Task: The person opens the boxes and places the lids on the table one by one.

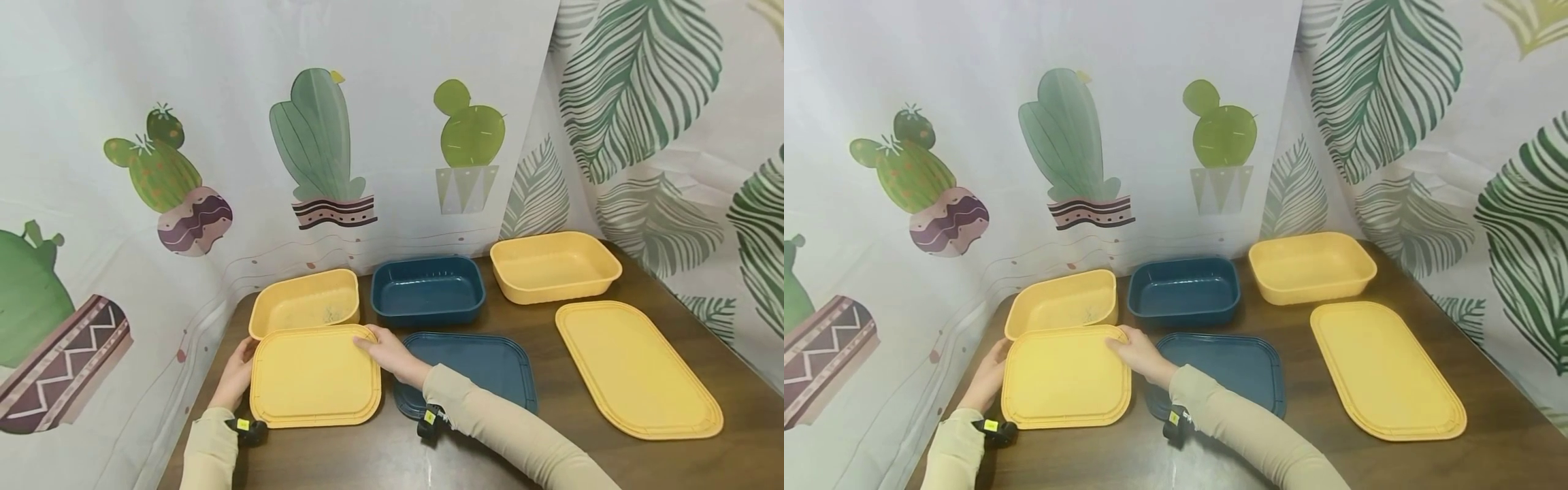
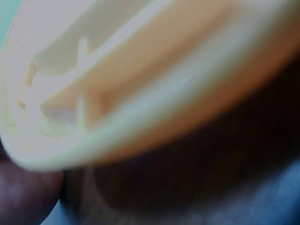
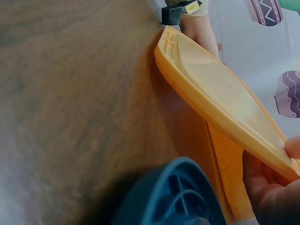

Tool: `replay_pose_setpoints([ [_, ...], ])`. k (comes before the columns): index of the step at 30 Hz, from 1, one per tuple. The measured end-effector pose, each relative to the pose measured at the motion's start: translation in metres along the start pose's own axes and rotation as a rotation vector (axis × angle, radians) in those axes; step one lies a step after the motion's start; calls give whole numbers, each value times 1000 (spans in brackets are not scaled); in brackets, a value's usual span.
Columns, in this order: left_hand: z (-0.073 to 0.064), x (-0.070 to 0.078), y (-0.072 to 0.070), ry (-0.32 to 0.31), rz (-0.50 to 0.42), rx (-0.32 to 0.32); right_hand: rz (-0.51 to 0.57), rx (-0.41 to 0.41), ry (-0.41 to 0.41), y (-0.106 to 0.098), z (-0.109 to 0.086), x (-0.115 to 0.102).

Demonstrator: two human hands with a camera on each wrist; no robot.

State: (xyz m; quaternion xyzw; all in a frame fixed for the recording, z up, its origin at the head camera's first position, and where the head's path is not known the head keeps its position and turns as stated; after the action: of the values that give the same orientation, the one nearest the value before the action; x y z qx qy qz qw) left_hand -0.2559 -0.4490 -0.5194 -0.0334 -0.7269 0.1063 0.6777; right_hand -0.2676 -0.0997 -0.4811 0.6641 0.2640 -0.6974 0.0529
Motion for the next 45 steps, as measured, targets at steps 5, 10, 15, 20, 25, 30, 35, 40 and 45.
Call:
replay_pose_setpoints([
  [5,-2,-1,0,20,-10,-5,26,-14,7,1,-2,2],
  [10,-5,0,0,28,-8,-13,25,-41,15,2,-5,2],
  [15,-1,-3,-3,12,-1,-12,-2,-58,25,1,-8,1],
  [20,2,-3,-4,15,-12,-13,-31,-62,10,-1,-9,-1],
  [25,-3,-1,-3,1,13,-4,-104,-81,33,0,-13,-2],
  [30,-11,1,-4,1,11,2,-206,-96,66,1,-18,0],
  [35,-19,1,-6,-3,7,-9,-211,-130,39,2,-21,1],
  [40,-25,4,-10,12,76,-20,-210,-149,-28,3,-21,-3],
  [45,-29,9,-14,31,159,-23,-298,-143,-73,2,-22,-4],
])
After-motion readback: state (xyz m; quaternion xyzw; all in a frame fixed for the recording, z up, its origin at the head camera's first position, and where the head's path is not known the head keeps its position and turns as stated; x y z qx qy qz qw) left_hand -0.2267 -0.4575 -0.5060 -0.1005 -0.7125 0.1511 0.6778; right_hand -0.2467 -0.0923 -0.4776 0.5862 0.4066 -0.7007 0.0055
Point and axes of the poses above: each hand's wrist, its own z-axis towards the middle knuckle, its own y-axis out of the palm, x = y × z, the point moved 2 cm from there along z, towards the middle knuckle, and after that the axes turned 14 degrees about -z, right-handed, at the moved point
